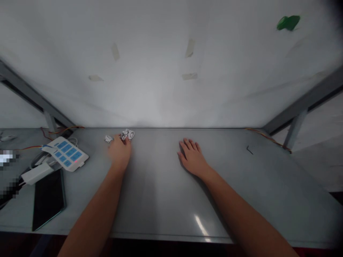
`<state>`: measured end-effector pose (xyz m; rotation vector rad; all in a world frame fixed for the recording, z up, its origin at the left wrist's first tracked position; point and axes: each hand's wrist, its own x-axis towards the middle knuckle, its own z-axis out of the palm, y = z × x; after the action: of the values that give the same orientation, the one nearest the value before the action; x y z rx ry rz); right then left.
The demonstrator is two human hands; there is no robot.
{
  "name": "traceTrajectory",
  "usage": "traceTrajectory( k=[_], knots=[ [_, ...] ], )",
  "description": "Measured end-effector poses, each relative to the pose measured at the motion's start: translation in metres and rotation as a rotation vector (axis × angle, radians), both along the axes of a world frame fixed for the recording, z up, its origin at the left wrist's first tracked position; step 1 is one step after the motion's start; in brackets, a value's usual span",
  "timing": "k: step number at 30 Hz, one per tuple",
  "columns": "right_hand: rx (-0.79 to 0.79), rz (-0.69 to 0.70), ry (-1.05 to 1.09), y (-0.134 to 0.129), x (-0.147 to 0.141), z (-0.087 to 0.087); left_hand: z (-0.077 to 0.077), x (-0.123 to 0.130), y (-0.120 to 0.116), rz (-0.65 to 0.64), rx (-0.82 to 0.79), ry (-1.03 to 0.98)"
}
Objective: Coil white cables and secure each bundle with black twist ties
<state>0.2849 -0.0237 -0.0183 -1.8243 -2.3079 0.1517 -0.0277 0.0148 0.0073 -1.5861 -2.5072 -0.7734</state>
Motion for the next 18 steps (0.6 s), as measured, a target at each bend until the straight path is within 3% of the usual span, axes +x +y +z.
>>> traceTrajectory(
  k=[6,18],
  knots=[
    [0.012,0.001,0.004,0.000,0.000,0.000,0.000,0.004,-0.001,-0.126,0.076,0.032],
    [0.003,0.001,0.005,0.000,-0.001,0.001,-0.010,0.000,0.008,-0.055,0.005,0.078]
  ],
)
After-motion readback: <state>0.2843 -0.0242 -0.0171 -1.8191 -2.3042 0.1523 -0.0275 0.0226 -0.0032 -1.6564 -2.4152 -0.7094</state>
